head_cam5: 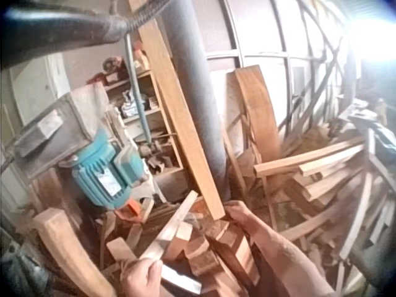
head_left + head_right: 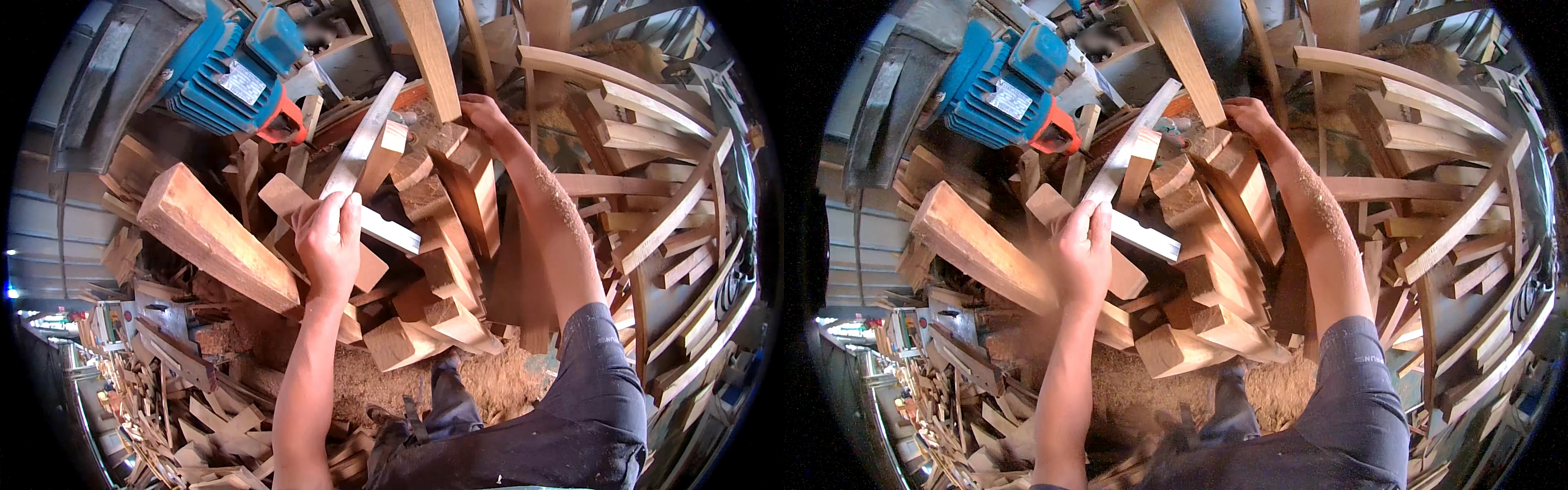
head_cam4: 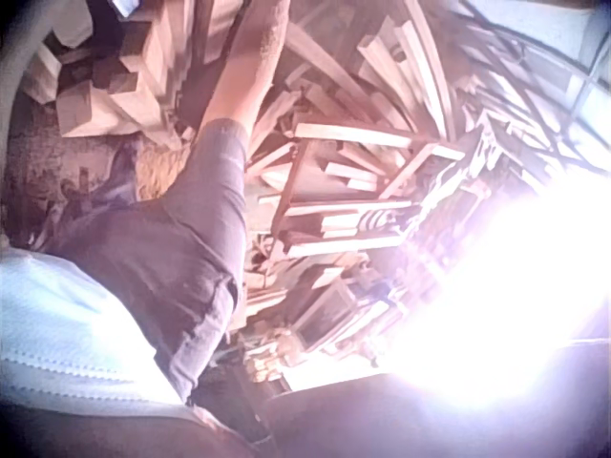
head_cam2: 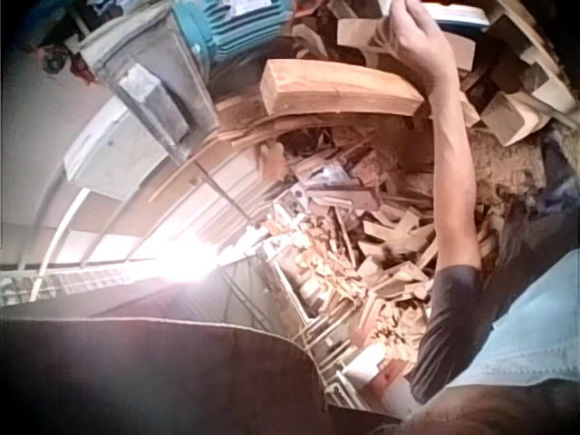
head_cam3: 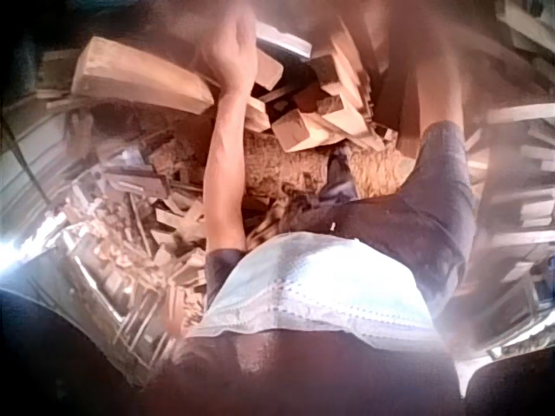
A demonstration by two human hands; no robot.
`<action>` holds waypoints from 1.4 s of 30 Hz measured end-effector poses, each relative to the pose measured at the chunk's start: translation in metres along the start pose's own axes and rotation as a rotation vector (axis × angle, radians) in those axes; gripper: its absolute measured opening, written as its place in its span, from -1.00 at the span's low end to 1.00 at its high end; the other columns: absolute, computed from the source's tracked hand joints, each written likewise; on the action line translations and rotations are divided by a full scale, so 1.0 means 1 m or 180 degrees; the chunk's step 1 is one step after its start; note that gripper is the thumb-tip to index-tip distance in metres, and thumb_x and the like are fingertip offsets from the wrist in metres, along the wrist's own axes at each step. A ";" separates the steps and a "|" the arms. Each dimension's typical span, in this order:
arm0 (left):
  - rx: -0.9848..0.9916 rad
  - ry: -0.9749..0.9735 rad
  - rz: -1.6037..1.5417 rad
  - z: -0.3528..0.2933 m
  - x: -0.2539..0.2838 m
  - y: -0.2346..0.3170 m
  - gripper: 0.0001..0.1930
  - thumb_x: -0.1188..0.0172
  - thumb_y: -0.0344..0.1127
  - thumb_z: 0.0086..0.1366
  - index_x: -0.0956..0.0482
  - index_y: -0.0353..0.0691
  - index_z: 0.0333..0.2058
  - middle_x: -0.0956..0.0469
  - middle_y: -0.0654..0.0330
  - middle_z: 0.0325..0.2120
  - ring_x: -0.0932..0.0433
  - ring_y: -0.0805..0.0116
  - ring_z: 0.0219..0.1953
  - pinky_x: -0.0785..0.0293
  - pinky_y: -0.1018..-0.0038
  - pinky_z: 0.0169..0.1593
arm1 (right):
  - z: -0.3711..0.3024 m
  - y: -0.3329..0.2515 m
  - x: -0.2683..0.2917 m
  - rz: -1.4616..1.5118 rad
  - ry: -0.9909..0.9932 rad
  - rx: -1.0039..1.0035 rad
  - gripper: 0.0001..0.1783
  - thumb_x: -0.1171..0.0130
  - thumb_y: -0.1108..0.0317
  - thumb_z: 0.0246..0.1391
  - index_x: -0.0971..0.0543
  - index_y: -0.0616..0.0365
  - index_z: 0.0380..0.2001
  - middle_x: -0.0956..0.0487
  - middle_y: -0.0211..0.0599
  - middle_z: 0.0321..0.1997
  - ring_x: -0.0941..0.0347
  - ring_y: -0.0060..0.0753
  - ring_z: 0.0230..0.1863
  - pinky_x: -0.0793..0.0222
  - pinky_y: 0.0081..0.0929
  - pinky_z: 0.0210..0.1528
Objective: The person selects a piece of wood from a pile and uses a cordless drill to make a hole in it. They then move to a table saw and cut several pieces of wood, including a long plank and smaller offcuts. The person also uses a tape measure to measure a piece of wood.
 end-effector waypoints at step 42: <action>0.0295 -0.0141 -0.0121 0.001 0.000 -0.017 -0.89 -0.37 -0.51 0.19 -0.65 -0.35 -0.29 -0.62 0.12 -0.43 -0.52 0.20 -0.34 -0.43 0.36 -0.20 | 0.034 0.054 -0.118 -0.0954 -0.2913 -0.0863 -0.64 -0.31 0.45 0.21 -0.61 0.19 0.08 -0.62 -0.27 0.08 -0.50 -0.41 0.14 -0.44 -0.43 0.24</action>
Point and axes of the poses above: each hand's wrist, its own z-axis towards the middle knuckle, its own x-axis out of the back of the hand, y = z × x, the point moved 8 cm from there along z, towards the middle knuckle
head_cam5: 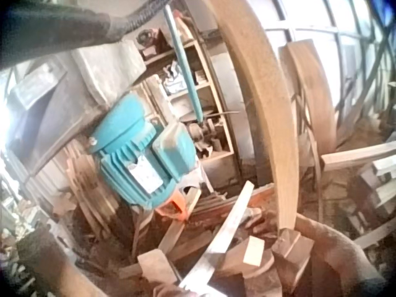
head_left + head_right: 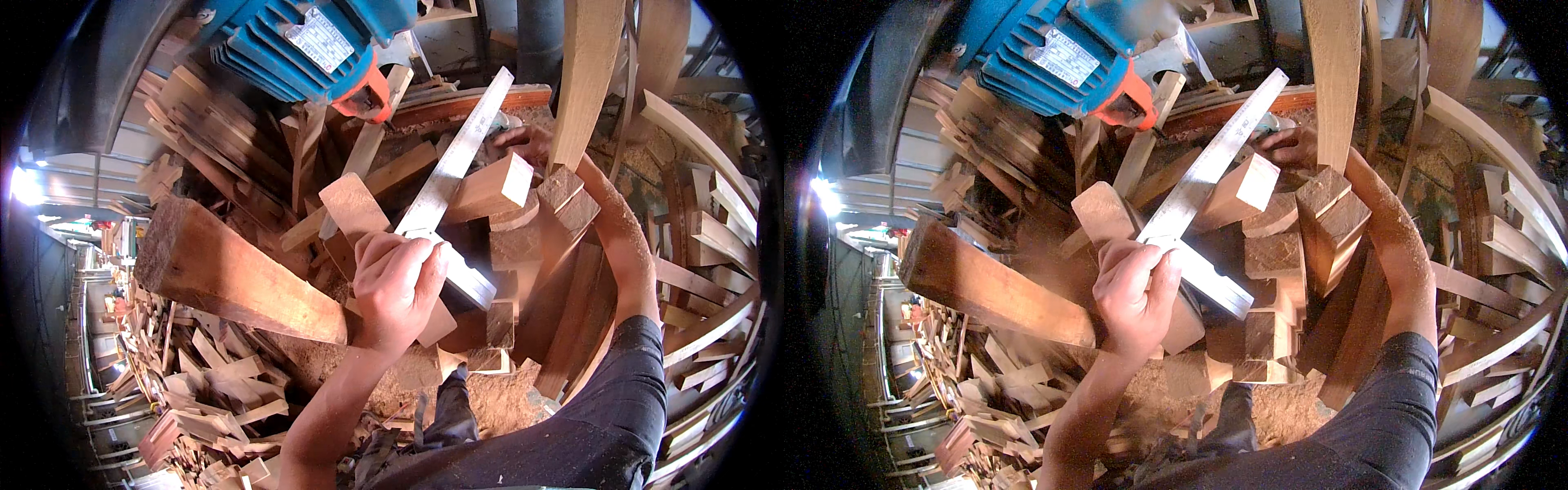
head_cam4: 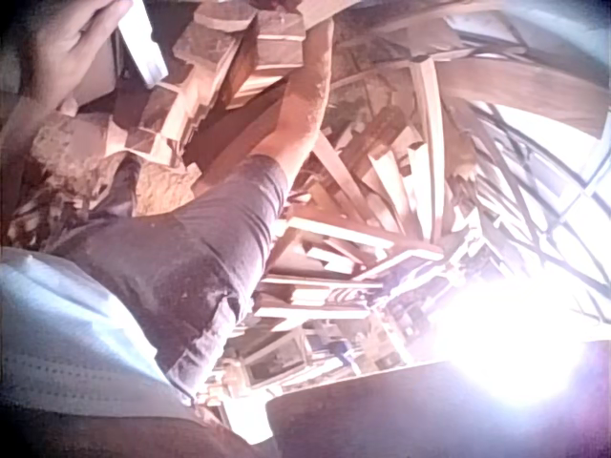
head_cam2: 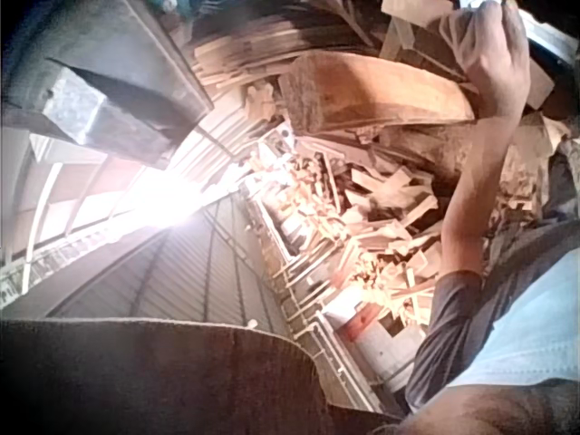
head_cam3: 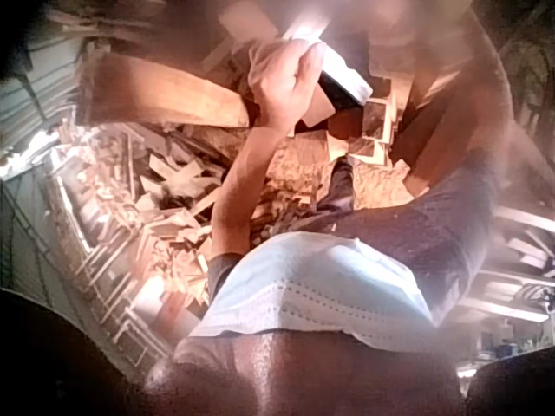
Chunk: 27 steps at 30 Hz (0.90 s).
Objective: The person selects a piece of wood from a pile and uses a cordless drill to make a hole in it. They then move to a table saw and cut several pieces of wood, including a long plank and smaller offcuts. The person also uses a tape measure to measure a piece of wood.
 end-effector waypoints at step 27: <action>0.0076 0.0099 0.0147 0.001 -0.002 0.000 -0.87 -0.42 -0.45 0.17 -0.61 -0.32 -0.40 -0.57 0.13 -0.53 -0.51 0.17 -0.43 -0.41 0.32 -0.25 | -0.041 0.033 0.036 0.1081 0.0732 0.1498 -0.89 -0.18 0.50 0.29 -0.64 0.13 -0.16 -0.68 -0.36 -0.12 -0.61 -0.46 -0.14 -0.60 -0.43 -0.12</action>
Point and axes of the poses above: each hand's wrist, its own z-axis towards the middle knuckle, its own x-axis out of the back of the hand, y = z × x, the point moved 8 cm from there along z, towards the middle knuckle
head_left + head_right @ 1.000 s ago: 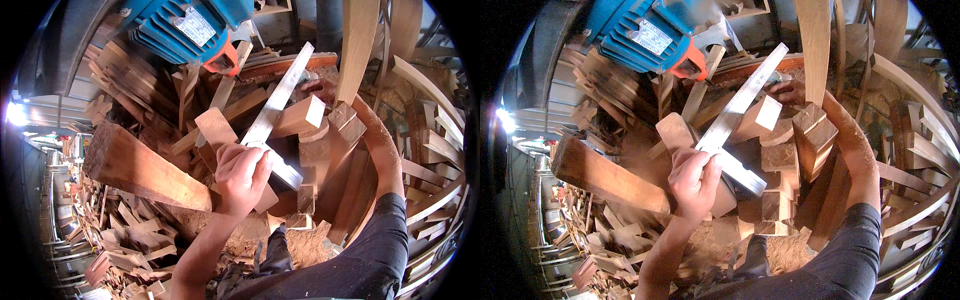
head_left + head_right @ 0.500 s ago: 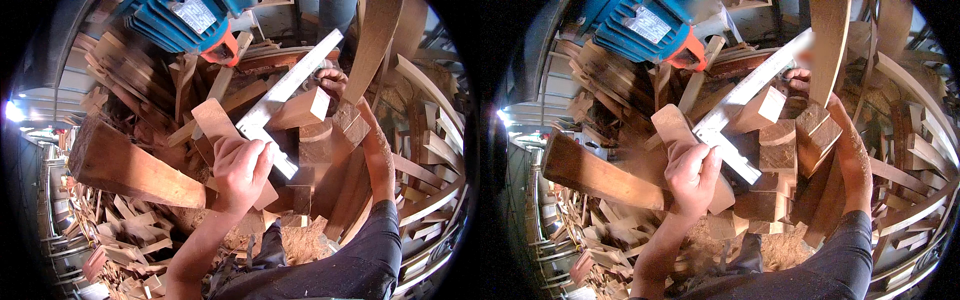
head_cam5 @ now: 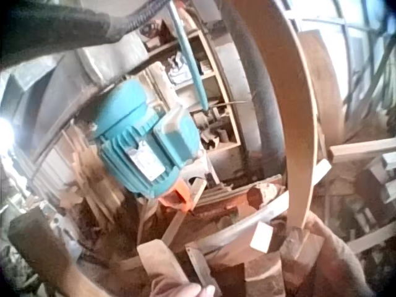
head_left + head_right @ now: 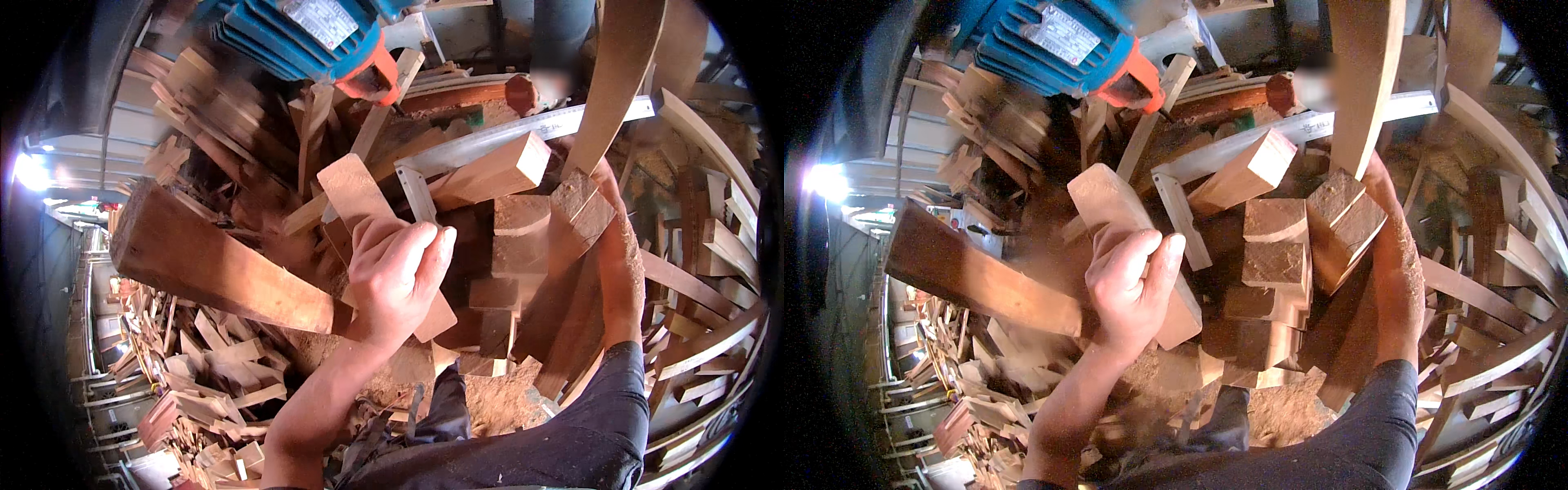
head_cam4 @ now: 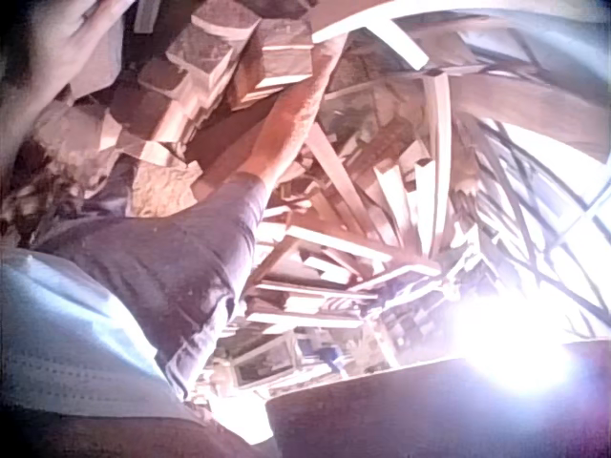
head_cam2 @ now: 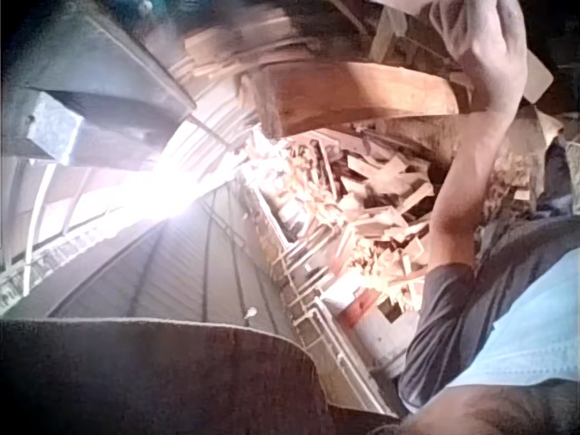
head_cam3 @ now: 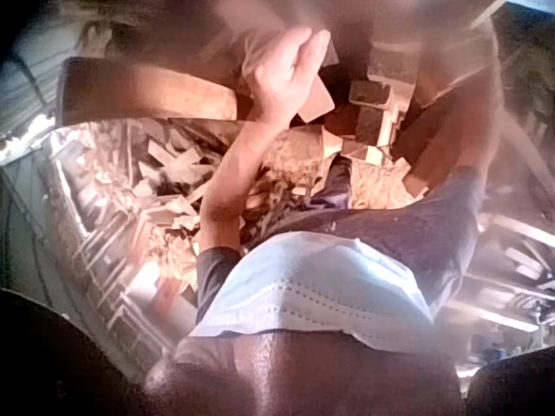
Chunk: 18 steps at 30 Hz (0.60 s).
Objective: The person selects a piece of wood from a pile and uses a cordless drill to make a hole in it. They then move to a table saw and cut several pieces of wood, including a long plank and smaller offcuts. The person also uses a tape measure to measure a piece of wood.
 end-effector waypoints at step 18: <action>-0.0048 -0.0049 0.0106 0.000 -0.005 -0.002 -0.85 -0.41 -0.43 0.21 -0.60 -0.33 -0.40 -0.53 0.12 -0.55 -0.45 0.18 -0.45 -0.40 0.33 -0.28 | -0.033 -0.007 0.016 0.0262 0.0390 0.0218 -0.88 -0.12 0.51 0.30 -0.63 0.19 -0.18 -0.70 -0.24 -0.16 -0.65 -0.37 -0.22 -0.63 -0.36 -0.21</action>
Point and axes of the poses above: each hand's wrist, its own z-axis towards the middle knuckle, its own x-axis out of the back of the hand, y = z × x, the point moved 8 cm from there along z, towards the middle knuckle
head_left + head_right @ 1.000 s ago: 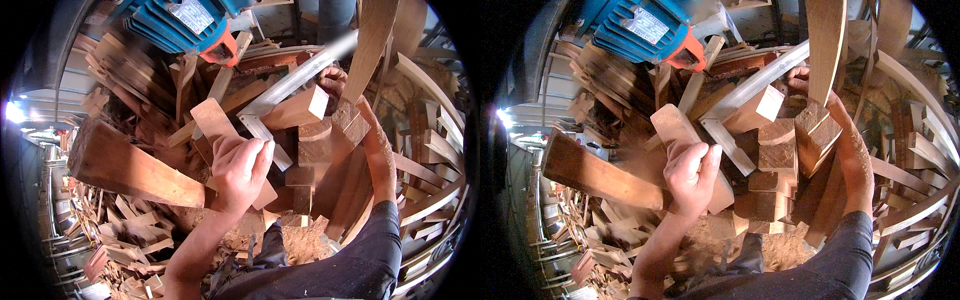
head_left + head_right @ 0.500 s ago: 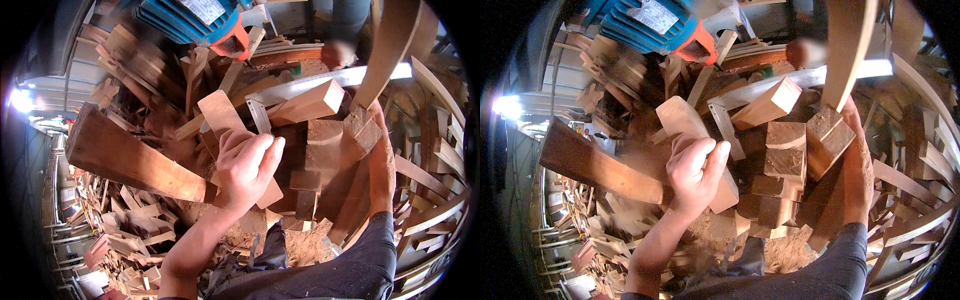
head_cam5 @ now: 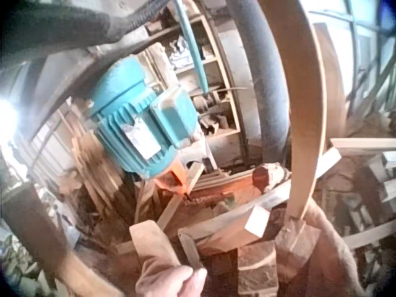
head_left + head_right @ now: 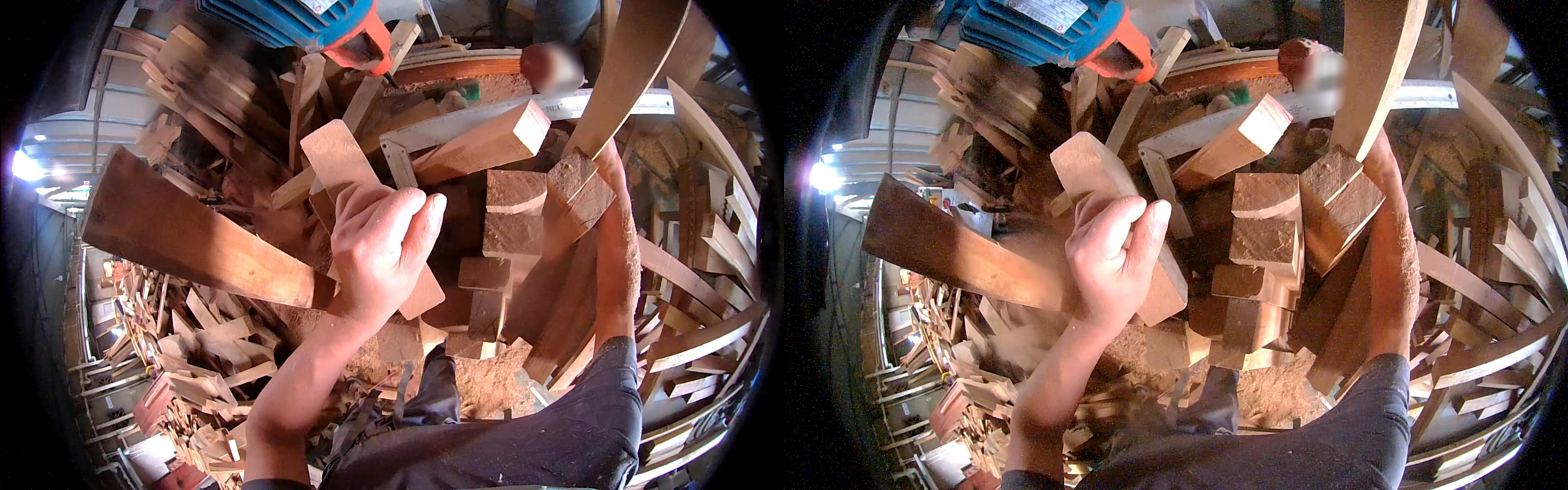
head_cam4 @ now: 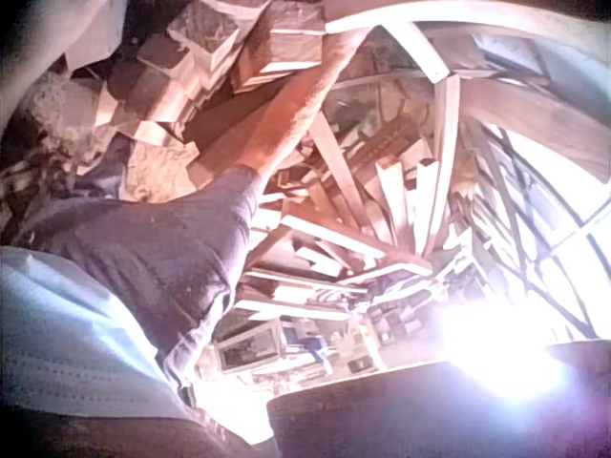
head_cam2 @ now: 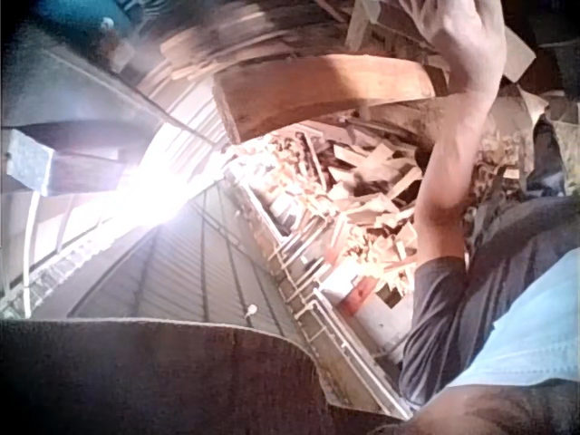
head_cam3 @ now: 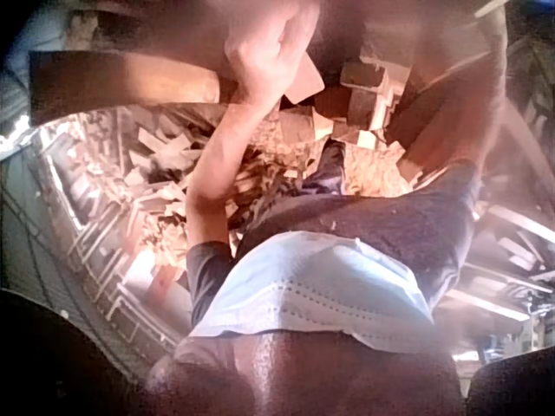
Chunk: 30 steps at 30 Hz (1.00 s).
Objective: The person selects a piece of wood from a pile and uses a cordless drill to make a hole in it. They then move to a table saw and cut several pieces of wood, including a long plank and smaller offcuts. The person also uses a tape measure to measure a piece of wood.
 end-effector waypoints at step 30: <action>-0.0327 0.0258 0.0022 -0.006 0.004 0.006 -0.84 -0.40 -0.31 0.23 -0.65 -0.26 -0.38 -0.57 0.11 -0.57 -0.52 0.11 -0.46 -0.41 0.27 -0.23 | -0.059 -0.252 0.024 0.0033 0.3683 0.3023 -0.57 -0.41 0.53 0.01 -0.45 0.33 -0.09 -0.57 -0.07 -0.13 -0.61 -0.17 -0.18 -0.70 -0.09 -0.18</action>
Point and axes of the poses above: each hand's wrist, its own z-axis towards the middle knuckle, its own x-axis out of the back of the hand, y = z × x, the point moved 8 cm from there along z, towards the middle knuckle
